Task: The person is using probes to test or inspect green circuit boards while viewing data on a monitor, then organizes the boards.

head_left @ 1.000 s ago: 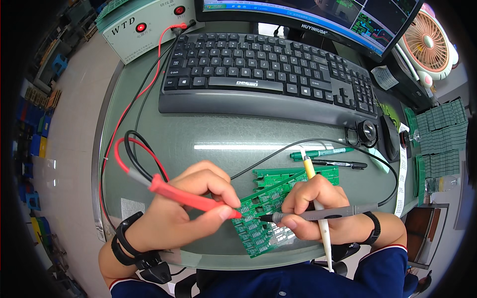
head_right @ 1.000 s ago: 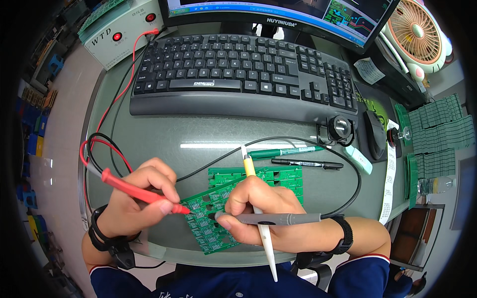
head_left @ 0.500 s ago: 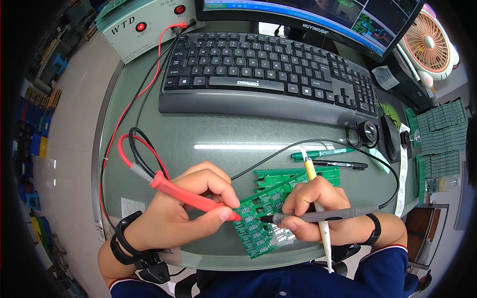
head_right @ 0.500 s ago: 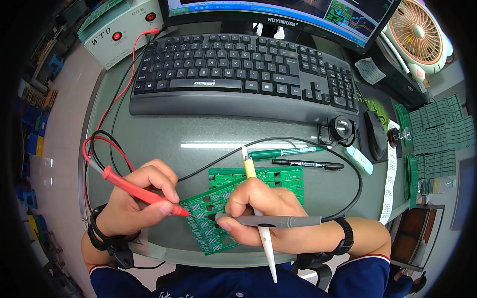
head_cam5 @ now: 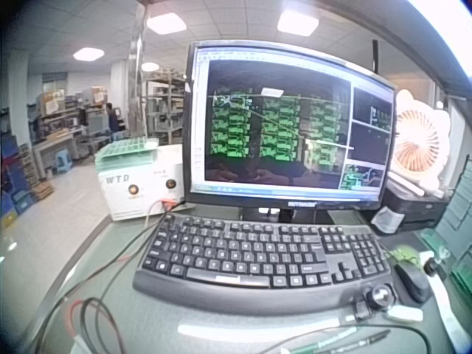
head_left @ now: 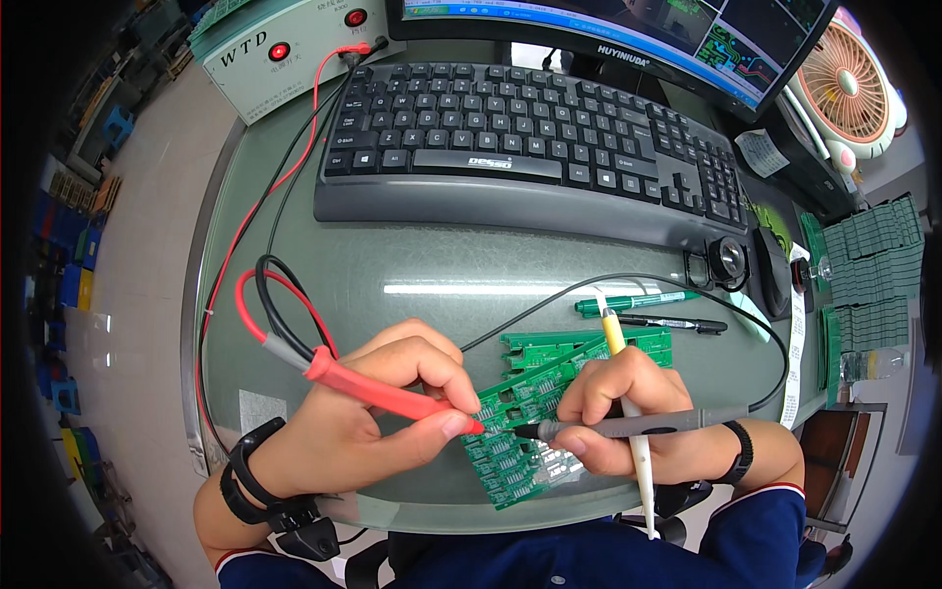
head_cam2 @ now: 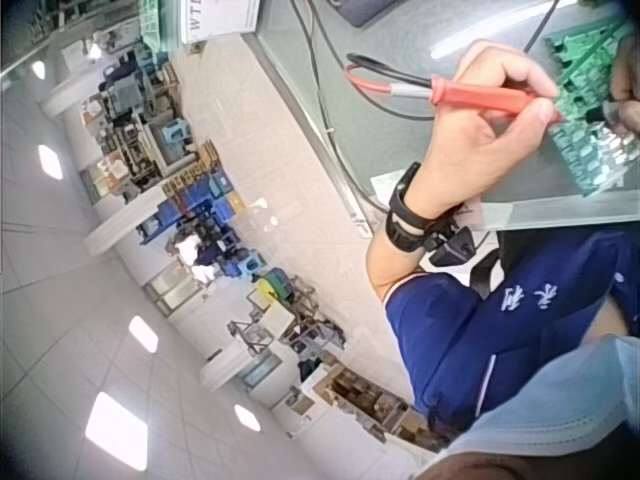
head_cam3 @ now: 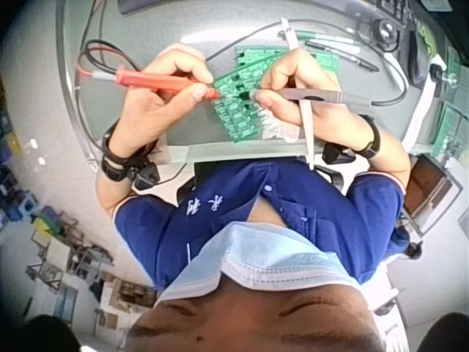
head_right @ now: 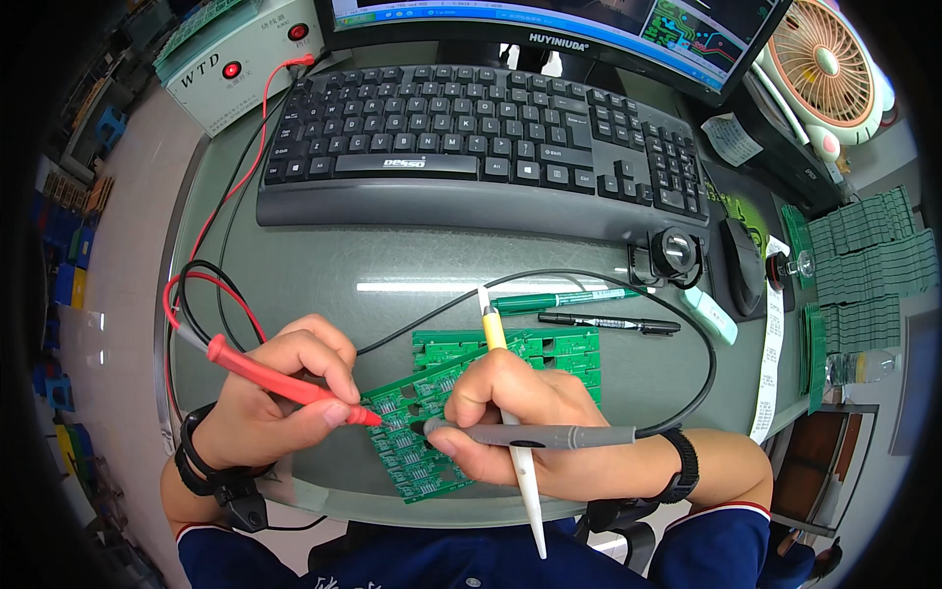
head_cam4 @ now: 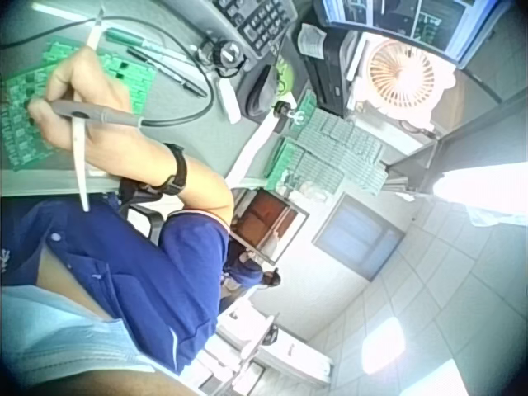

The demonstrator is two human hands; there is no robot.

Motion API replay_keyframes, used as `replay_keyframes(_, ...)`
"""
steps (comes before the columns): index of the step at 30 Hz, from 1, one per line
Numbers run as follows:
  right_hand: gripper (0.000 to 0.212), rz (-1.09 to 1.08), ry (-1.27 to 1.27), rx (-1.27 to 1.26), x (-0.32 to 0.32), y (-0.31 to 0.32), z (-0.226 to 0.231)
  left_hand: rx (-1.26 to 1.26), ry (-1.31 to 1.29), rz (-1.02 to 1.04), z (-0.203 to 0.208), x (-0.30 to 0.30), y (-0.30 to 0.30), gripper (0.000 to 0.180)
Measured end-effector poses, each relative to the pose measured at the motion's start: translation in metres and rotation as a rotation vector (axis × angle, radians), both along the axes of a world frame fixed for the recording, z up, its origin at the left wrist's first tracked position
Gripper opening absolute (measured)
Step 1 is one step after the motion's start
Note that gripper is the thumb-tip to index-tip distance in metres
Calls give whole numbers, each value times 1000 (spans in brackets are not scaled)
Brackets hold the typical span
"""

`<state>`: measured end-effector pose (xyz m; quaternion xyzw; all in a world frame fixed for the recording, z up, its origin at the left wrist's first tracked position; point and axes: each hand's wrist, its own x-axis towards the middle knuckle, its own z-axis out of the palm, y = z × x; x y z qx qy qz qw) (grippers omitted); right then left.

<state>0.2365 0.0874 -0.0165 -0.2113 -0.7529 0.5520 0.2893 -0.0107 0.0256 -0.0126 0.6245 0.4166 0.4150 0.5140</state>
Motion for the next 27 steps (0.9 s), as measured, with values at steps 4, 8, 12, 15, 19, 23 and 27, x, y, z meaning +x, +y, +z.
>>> replay_keyframes(4, 27, 11, 1, 8, 0, 1, 0, -17, -13, 7, 1, 0, -1, 11)
replay_keyframes(8, 27, 6, -10, 37, -1, 1, 1, 7, 19, -2, 1, 0, -1, 11)
replay_keyframes(12, 26, 6, -41, 34, 1, 0, 2, 3, 45, -5, 3, 1, -2, 12)
replay_keyframes(15, 26, 8, -41, 37, 0, 1, 2, 21, 55, -7, 3, 1, -1, 12)
replay_keyframes(19, 25, 4, -43, 12, 1, 1, 2, 30, 65, -7, 3, 0, -1, 13)
replay_keyframes(23, 25, 1, -41, 13, 0, 0, 2, 19, 42, 4, 3, -1, -2, 12)
replay_keyframes(27, 25, -4, -40, 2, 1, 1, 1, -185, -161, 86, 2, -5, -3, 13)
